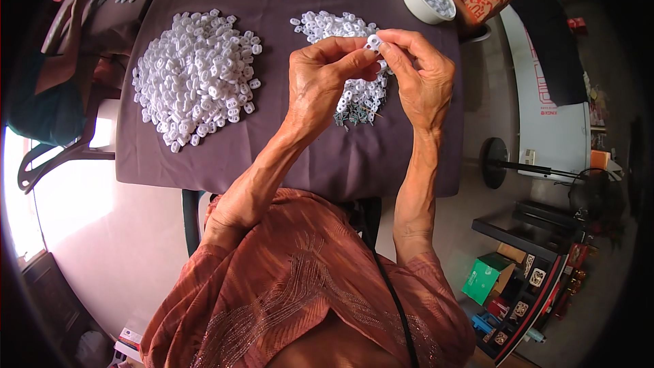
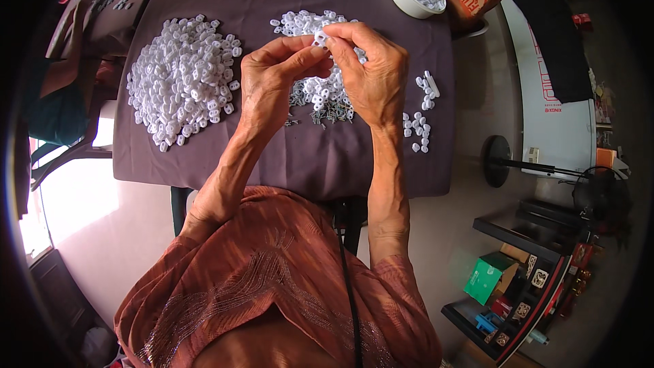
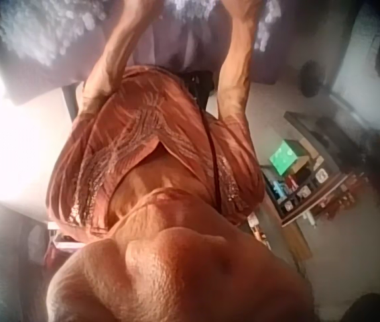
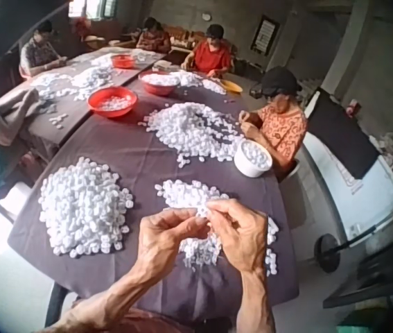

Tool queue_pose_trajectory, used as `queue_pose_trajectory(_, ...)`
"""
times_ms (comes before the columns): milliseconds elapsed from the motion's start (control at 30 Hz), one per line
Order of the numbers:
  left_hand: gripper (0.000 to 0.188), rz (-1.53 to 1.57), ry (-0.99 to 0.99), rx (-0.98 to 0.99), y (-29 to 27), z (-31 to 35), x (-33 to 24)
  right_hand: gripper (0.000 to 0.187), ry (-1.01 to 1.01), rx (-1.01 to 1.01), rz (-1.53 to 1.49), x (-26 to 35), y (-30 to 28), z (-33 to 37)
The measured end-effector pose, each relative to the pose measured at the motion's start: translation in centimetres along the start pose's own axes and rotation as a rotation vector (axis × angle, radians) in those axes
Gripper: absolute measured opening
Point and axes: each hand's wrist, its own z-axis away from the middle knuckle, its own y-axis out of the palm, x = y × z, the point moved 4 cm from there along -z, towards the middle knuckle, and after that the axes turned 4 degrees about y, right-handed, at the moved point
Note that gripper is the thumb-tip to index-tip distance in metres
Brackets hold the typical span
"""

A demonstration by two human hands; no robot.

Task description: The person assembles plastic cord locks by inserting springs into toggle stopper components by hand.

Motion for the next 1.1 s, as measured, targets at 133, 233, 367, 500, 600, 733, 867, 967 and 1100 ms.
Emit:
queue_pose_trajectory(133,0.019,0.066,-0.022,0.007,-0.4,-0.2,0.6,0.013,-0.056,0.003,0.062,0.4,0.3,0.1)
queue_pose_trajectory(233,0.019,0.055,-0.030,-0.005,-0.5,-0.2,0.8,0.012,-0.101,-0.028,0.120,0.8,0.4,0.3)
queue_pose_trajectory(367,0.019,0.032,-0.044,0.020,-0.3,-0.4,0.9,0.011,-0.091,-0.030,0.134,0.1,0.4,0.2)
queue_pose_trajectory(500,0.019,0.082,-0.103,0.052,-0.2,-0.4,0.9,0.015,-0.113,-0.015,0.155,-0.1,0.3,0.3)
queue_pose_trajectory(600,0.018,0.118,-0.138,0.050,-0.7,-0.6,1.4,0.023,-0.128,0.031,0.182,0.1,0.4,0.6)
queue_pose_trajectory(733,0.018,0.128,-0.144,0.039,-0.7,-0.7,1.3,0.029,-0.192,0.010,0.268,0.4,0.9,0.8)
queue_pose_trajectory(867,0.019,0.191,-0.179,0.052,-0.7,-0.8,1.6,0.029,-0.260,-0.017,0.346,-0.1,1.1,0.9)
queue_pose_trajectory(967,0.018,0.222,-0.203,0.054,-0.7,-0.9,1.8,0.028,-0.285,-0.011,0.369,-0.2,1.1,1.0)
queue_pose_trajectory(1100,0.020,0.237,-0.243,0.089,-1.0,-1.0,2.2,0.029,-0.293,-0.030,0.393,-0.5,0.8,0.9)
